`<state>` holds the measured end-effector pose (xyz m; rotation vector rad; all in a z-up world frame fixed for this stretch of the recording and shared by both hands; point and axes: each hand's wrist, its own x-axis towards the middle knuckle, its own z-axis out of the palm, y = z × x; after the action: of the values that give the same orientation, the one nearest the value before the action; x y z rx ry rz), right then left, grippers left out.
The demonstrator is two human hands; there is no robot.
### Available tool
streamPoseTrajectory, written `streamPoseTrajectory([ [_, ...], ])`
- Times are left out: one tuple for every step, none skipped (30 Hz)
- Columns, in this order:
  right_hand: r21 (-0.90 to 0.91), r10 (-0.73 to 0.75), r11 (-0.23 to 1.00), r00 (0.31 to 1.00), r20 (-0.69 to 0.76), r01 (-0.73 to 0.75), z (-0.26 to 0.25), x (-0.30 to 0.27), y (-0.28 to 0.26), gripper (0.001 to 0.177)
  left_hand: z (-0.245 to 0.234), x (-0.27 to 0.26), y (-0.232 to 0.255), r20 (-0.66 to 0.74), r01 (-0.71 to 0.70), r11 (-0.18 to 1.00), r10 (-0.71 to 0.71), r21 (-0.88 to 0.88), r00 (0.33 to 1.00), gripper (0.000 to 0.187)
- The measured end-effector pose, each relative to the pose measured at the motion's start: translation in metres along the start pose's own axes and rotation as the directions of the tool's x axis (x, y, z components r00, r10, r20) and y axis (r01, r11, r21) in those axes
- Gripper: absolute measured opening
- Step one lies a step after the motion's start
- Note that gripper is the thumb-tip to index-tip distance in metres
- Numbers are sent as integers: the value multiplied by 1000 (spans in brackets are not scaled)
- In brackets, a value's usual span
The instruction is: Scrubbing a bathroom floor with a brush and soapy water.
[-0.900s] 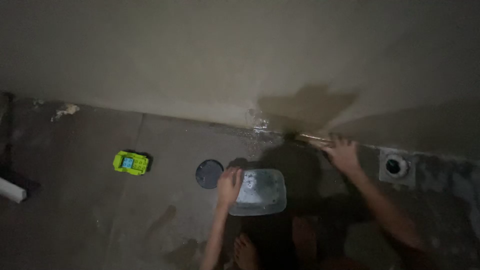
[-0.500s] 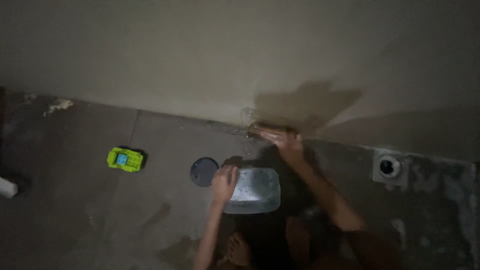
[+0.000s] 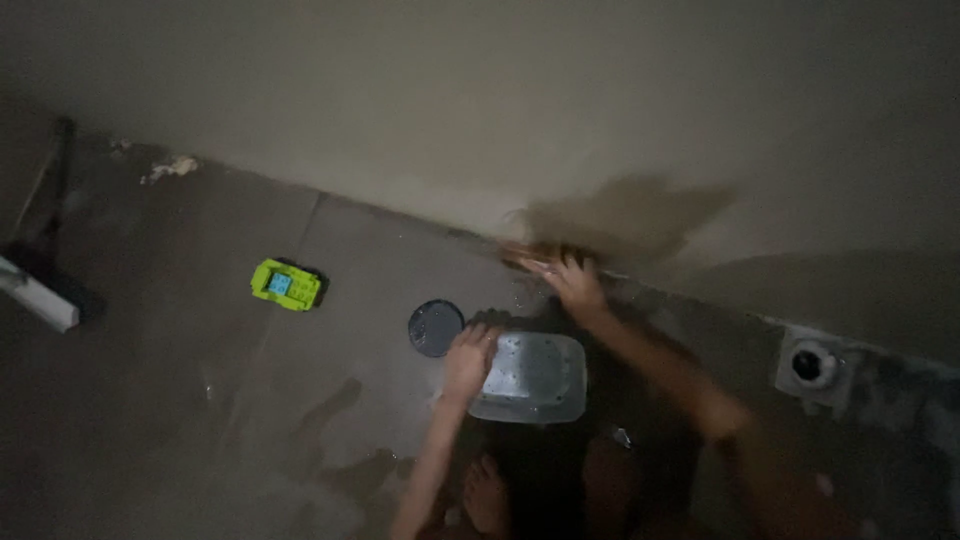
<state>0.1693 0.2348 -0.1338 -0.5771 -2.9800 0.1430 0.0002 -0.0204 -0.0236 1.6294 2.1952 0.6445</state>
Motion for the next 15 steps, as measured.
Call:
streamPoseTrajectory([
  [5, -6, 1000, 1000, 3, 6, -9, 4, -4, 78, -9, -2, 4, 0, 8, 1000, -8, 1, 1000, 31],
  [-244, 2, 969, 992, 130, 30, -19, 9, -5, 86, -17, -2, 9, 33, 35, 999, -35, -3, 999, 33],
  [-472, 46, 878, 968, 245, 78, -29, 13, -6, 94, -25, -2, 14, 66, 62, 998, -62, -5, 996, 36],
  [-476, 40, 875, 968, 246, 85, -50, 23, -11, 94, -21, -3, 11, 60, 66, 998, -65, -9, 996, 36],
  [-487, 16, 869, 981, 194, 82, -71, 33, -17, 97, -18, -2, 8, 47, 30, 1000, -30, -7, 998, 38],
  [-496, -7, 865, 990, 142, 78, -91, 43, -23, 99, -15, -2, 4, 36, -4, 1000, 4, -4, 999, 41],
  [-497, -12, 864, 989, 145, 84, -117, 58, -38, 99, -11, -4, 1, 33, 0, 1000, 0, -7, 999, 41],
  [-532, -51, 844, 998, 47, 69, -142, 73, -54, 100, -7, -5, -3, 5, -18, 1000, 18, 10, 1000, 43],
  [-564, -92, 825, 994, -50, 48, -166, 88, -70, 100, -2, -8, -7, -23, -37, 999, 37, 28, 999, 45],
  [-562, -95, 826, 994, -52, 49, -146, 96, -76, 100, -6, -8, -5, -24, -34, 999, 35, 31, 999, 45],
  [-522, -5, 850, 993, 116, 65, -125, 104, -82, 106, -9, -8, -4, -20, -26, 999, 27, 38, 999, 44],
  [-479, 80, 875, 958, 277, 66, -104, 116, -90, 114, -15, -8, -5, -18, -17, 999, 18, 49, 1000, 43],
  [-476, 75, 877, 959, 272, 67, -42, 92, -69, 114, -21, -9, -3, -20, -14, 998, 15, 57, 1000, 43],
  [-668, -5, 743, 999, 52, 38, 20, 75, -55, 103, -28, -11, -4, 16, 16, 999, -17, 46, 1000, 44],
  [-814, -122, 578, 981, -154, -56, 81, 68, -45, 94, -36, -12, -4, 52, 46, 998, -48, 36, 997, 46],
])
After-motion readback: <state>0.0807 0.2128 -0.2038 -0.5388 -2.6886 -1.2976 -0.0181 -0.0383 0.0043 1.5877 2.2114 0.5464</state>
